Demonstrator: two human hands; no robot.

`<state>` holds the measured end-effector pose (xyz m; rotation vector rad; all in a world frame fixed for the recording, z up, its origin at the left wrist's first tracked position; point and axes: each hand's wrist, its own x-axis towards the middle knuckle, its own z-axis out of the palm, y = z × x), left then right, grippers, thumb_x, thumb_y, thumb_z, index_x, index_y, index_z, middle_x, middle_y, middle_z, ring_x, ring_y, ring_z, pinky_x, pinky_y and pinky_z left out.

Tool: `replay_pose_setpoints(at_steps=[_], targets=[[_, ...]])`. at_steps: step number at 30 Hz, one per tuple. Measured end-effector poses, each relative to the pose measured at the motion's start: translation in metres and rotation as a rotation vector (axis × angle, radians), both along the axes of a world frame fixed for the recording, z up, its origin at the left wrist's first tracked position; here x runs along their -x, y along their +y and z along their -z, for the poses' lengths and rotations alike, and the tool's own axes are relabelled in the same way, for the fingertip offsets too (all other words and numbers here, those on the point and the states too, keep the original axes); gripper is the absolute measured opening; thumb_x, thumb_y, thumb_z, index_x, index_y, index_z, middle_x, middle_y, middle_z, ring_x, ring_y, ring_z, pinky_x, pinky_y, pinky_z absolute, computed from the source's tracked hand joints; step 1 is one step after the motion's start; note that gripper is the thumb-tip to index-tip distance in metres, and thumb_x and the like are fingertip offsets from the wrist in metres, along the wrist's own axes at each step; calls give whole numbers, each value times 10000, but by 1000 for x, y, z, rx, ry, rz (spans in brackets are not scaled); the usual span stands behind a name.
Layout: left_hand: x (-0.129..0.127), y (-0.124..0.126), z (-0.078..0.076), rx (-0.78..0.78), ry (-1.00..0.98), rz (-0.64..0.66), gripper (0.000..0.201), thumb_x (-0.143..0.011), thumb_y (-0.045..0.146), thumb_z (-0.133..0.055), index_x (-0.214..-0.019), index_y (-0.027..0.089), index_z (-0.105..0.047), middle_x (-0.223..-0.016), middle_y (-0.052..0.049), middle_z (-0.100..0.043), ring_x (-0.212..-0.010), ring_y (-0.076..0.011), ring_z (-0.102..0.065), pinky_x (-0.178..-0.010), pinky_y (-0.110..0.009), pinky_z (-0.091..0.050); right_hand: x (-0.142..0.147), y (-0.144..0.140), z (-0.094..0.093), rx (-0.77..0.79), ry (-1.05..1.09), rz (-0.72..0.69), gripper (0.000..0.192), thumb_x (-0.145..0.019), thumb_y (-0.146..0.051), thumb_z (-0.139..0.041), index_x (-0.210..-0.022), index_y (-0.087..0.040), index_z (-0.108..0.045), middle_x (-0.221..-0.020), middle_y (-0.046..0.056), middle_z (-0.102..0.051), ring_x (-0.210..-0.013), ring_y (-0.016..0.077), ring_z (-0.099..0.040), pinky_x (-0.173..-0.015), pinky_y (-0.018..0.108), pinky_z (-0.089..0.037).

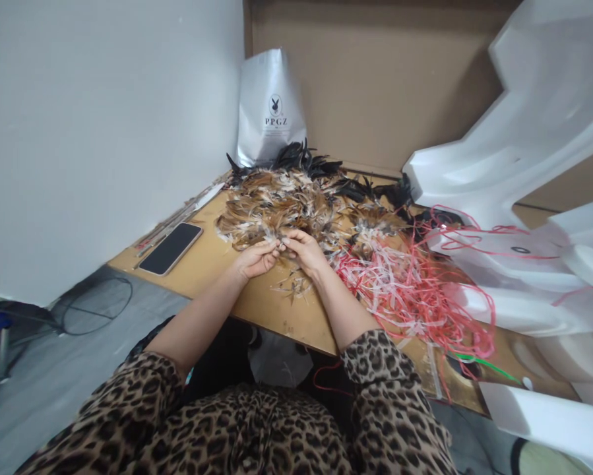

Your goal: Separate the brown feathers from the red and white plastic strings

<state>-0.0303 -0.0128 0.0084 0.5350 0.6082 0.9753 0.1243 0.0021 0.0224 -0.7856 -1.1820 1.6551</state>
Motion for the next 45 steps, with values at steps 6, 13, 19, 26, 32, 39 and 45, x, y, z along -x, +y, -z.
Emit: replay_pose_setpoints(at_steps=[6,13,19,26,32,39,45], targets=[[-2,4,3,-55,15,-87,78,-765,63,-585,-806,76,-651,-730,-43,-652,-584,-22,-586,-517,-84,-443,0,1,1,23,14,28,322,-549,-335,-768,-738,-178,-561,-637,-35,-595,-524,63,-456,-473,191,-290],[-3,6,0,-130,46,-221,58,-749,94,-618,-789,76,-655,-732,-47,-663,-608,-35,-600,-571,-103,-467,2,1,-1,85,4,90,374,-524,-330,-785,-811,-167,-611,-613,-41,-568,-476,46,-390,-447,191,-267],[0,3,2,-62,-49,-92,117,-789,37,-533,-802,70,-645,-697,-36,-646,-562,-26,-585,-526,-93,-461,-1,1,0,28,78,-56,307,-592,-299,-762,-844,-168,-647,-693,-2,-619,-489,43,-412,-453,196,-267],[-3,4,5,-87,45,-74,84,-782,75,-568,-798,73,-651,-700,-42,-659,-554,-32,-583,-509,-104,-447,-3,3,1,-20,-46,32,268,-578,-354,-761,-658,-150,-606,-563,-19,-585,-453,45,-391,-454,203,-268],[-5,6,11,-177,181,-105,110,-742,155,-645,-806,66,-660,-748,-67,-682,-573,-51,-603,-528,-133,-451,-5,5,2,-107,-213,172,300,-585,-402,-735,-673,-153,-593,-547,-44,-545,-473,58,-405,-475,203,-296],[-9,7,14,-243,308,-141,193,-668,234,-714,-730,64,-645,-680,-57,-666,-543,-61,-593,-511,-157,-428,-2,7,9,-254,-340,248,295,-611,-424,-689,-673,-159,-574,-614,-27,-562,-536,83,-444,-539,225,-362],[-11,5,12,-314,393,-196,233,-628,285,-729,-688,81,-632,-631,-40,-648,-516,-65,-571,-497,-174,-406,-3,5,5,-281,-324,217,284,-612,-410,-697,-690,-164,-579,-631,-26,-575,-559,89,-471,-575,235,-391]])
